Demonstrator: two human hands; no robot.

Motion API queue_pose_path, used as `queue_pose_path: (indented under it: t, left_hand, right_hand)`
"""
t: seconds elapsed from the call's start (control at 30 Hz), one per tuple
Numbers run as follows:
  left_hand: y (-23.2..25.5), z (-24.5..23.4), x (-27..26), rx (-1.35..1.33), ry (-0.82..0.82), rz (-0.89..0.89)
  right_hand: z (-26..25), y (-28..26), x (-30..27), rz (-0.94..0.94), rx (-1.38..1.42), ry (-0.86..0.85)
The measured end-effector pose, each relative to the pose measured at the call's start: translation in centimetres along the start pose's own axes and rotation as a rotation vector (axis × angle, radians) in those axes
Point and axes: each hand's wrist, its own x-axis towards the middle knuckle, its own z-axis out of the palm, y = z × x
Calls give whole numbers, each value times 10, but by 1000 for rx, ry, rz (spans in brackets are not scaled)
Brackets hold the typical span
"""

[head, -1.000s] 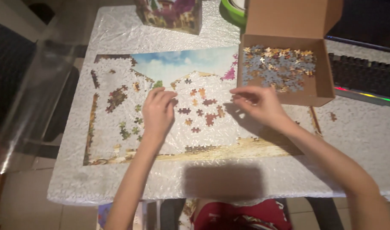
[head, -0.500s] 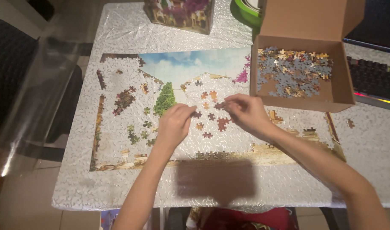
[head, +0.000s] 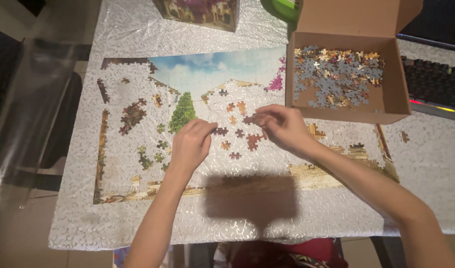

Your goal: Assembling pieces of a 1000-piece jigsaw puzzle on a table.

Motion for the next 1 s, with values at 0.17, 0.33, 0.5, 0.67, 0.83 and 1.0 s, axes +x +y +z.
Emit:
queue_pose_path:
  t: [0.17,0.33,0.5,0.67,0.83,1.0]
  left_hand:
    - [-6,5,-3,16,3,11]
    - [-2,2,-2,22,-6,9]
    - [-12,14,-8,27,2,30]
    - [-10,15,-8,9,3,27]
    - [-2,8,-5,10,-8,9]
    - [0,7,-4,5,2,0]
  right_hand:
    - [-4,6,2,-109,11,36]
    - [-6,-10,0,41,-1,83]
    - [-11,20,11,-108,-48,81]
    - [-9,11,6,-266,-407,113]
    - [-8,16,8,-294,-427,144]
    - [-9,23,11,-319,-433,132]
